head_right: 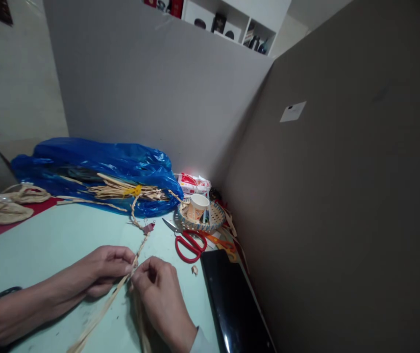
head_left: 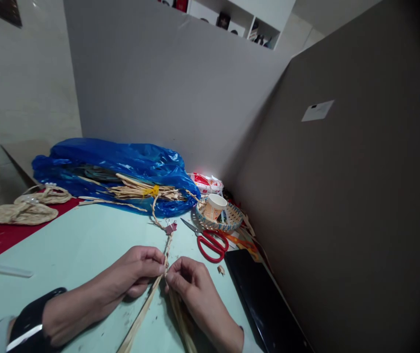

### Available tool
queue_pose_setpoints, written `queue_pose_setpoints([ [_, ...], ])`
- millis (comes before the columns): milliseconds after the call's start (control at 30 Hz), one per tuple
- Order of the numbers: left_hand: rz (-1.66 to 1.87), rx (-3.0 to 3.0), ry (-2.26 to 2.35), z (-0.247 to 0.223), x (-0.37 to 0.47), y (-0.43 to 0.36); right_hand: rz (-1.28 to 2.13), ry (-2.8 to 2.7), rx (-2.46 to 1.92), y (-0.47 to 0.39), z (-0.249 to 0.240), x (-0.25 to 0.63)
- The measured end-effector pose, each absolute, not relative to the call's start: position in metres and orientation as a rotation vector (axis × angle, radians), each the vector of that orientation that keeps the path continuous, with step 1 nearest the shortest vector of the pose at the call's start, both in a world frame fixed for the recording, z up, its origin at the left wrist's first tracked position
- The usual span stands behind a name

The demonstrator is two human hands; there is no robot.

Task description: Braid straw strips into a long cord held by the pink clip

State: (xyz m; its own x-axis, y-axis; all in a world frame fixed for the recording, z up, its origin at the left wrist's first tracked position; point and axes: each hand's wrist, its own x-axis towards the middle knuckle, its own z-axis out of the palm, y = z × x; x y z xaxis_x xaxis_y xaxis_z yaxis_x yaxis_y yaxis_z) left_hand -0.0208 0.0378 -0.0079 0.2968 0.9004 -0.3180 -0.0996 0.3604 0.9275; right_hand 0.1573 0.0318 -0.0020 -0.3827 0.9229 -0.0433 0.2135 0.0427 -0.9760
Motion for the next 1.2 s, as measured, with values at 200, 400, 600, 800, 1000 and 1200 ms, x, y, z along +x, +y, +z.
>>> queue_pose_setpoints([
  [200, 0.712, 0.961, 0.971, 0.002, -0.026, 0.037, 1.52, -1.62, -1.114, 0.036, 0.003, 0.161],
  [400, 0.712, 0.967, 1.007, 0.003, -0.025, 0.032, 1.56, -1.611, -1.166, 0.038, 0.005, 0.164],
  [600, 0.778, 0.987, 0.989, 0.0, -0.021, 0.03, 1.926, -1.203, -1.081, 0.035, 0.003, 0.163],
  [800, 0.785, 0.993, 1.06, -0.008, -0.018, 0.034, 1.82, -1.317, -1.196, 0.039, -0.001, 0.16],
  [1000, 0.827, 0.991, 1.059, -0.029, -0.018, 0.036, 1.8, -1.424, -1.149, 0.048, 0.004, 0.161],
  [1200, 0.89, 0.981, 1.043, -0.03, -0.014, 0.032, 1.761, -1.397, -1.233, 0.047, 0.006, 0.156],
])
